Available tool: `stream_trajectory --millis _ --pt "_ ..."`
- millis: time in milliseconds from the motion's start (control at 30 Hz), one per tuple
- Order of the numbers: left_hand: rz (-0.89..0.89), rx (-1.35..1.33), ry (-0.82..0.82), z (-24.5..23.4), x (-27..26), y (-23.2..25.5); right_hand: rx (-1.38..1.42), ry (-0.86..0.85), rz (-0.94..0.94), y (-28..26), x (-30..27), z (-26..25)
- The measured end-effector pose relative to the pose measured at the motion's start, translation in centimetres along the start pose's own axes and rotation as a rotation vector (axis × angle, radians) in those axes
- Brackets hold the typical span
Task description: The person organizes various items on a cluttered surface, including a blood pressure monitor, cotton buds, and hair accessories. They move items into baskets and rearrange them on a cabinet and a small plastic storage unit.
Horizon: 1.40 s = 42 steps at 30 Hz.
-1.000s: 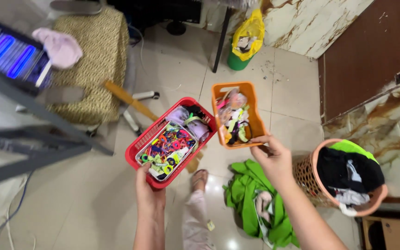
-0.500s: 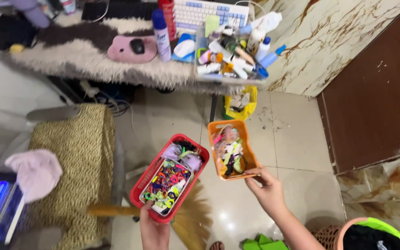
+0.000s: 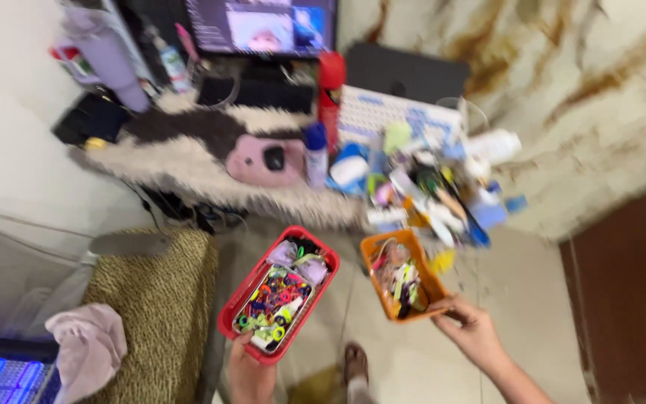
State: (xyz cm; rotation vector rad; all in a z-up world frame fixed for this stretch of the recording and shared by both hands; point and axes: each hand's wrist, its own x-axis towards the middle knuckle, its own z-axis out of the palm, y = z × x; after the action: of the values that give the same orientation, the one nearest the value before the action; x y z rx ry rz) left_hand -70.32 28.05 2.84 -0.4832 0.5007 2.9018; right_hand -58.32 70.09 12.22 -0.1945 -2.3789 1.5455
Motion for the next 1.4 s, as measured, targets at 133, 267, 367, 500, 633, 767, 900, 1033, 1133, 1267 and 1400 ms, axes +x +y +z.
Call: stream_trajectory --millis 133,267,367,500,633,767,900,1033,1133,1267,1400 --pt "0.106 -0.007 0.042 4.6 6.0 2.4 0.055 -0.176 -0.125 -2.1 11.4 3.6" --pt "0.234 0.008 0.067 9.5 10.1 4.6 0.057 -0.342 -0.206 -4.2 20.3 9.5" --pt "0.283 0.045 0.166 11.5 11.7 6.2 0.027 -0.346 -0.078 -5.5 24.0 14.0" --pt "0.339 0.067 0.194 12.0 15.5 8.8 0.259 -0.331 -0.123 -7.4 27.5 20.1" --pt "0.423 0.084 0.134 10.5 22.5 11.2 0.163 -0.291 -0.199 -8.5 31.5 24.5" --pt "0.372 0.027 0.116 9.2 31.6 13.9 0.091 -0.214 -0.252 -8.9 37.9 29.4" --pt "0.326 -0.059 0.132 10.0 39.7 17.5 0.129 -0.141 -0.206 -9.4 44.9 35.5" --pt "0.310 0.019 0.190 11.1 45.5 21.8 0.256 -0.109 -0.066 -9.4 49.3 42.0" --pt "0.317 0.069 0.274 11.8 49.6 24.0 0.237 -0.054 -0.050 -9.4 51.3 45.9" --pt "0.264 0.202 0.422 11.0 53.8 25.1 -0.105 0.060 -0.186 -9.7 52.2 49.2" --pt "0.106 0.538 0.624 8.5 56.6 25.2 -0.164 -0.231 0.069 -9.6 51.8 50.3"
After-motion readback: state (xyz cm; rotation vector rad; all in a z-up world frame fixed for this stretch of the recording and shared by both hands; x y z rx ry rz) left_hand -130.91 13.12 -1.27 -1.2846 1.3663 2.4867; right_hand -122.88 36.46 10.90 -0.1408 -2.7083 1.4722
